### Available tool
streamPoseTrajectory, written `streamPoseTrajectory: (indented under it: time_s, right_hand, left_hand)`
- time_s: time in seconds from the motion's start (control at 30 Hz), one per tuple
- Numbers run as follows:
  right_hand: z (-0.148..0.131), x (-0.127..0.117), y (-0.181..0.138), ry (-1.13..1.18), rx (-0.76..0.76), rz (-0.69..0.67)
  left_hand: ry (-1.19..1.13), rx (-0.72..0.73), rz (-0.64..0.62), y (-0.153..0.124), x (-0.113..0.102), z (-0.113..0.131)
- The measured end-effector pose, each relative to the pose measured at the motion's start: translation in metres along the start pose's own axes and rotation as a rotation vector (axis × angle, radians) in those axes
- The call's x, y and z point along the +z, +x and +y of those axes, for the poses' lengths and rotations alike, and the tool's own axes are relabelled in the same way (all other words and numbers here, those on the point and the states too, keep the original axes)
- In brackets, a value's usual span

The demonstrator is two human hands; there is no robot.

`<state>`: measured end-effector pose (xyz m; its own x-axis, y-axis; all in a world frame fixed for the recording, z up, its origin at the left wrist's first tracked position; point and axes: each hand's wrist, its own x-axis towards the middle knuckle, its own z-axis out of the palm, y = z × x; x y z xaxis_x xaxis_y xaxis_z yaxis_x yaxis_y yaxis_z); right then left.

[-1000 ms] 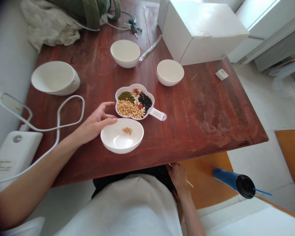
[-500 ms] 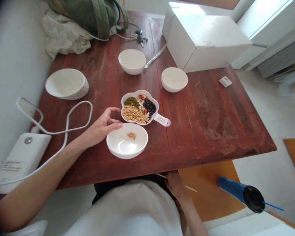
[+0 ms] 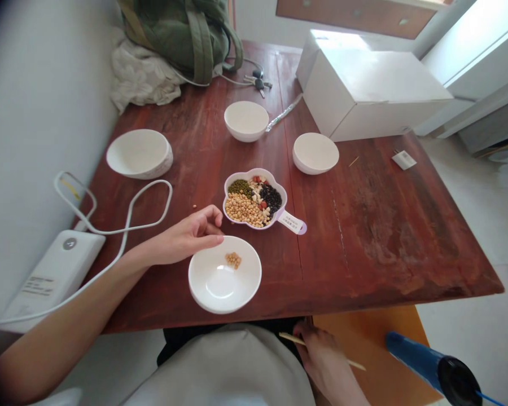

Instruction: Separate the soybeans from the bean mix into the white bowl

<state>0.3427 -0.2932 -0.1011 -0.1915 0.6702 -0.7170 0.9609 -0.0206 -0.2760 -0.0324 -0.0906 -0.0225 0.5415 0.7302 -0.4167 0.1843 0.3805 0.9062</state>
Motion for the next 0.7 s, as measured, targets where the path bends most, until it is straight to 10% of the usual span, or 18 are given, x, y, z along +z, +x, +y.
streamPoseTrajectory:
  time_s: [0.1,0.23,0.4,0.7]
  right_hand:
    - [-0.023,-0.049,-0.033,0.099,-0.272,0.209]
    - [-0.075,-0.116,-0.048,0.017,-0.616,0.805]
    - [-0.134,-0.18,-0.004,-0.133,-0.903,0.473]
    - [-0.267,-0.263,0.105,-0.666,-0.758,0.369]
  left_hand:
    - [0.019,-0.009,-0.099,-0.002,0.001,-0.001]
    - [0.088,0.004,-0.147,-0.004,0.0,0.0]
    - [0.237,0.067,-0.172,-0.009,-0.006,0.01]
    - [0.305,0.061,-0.248,-0.017,-0.011,0.012]
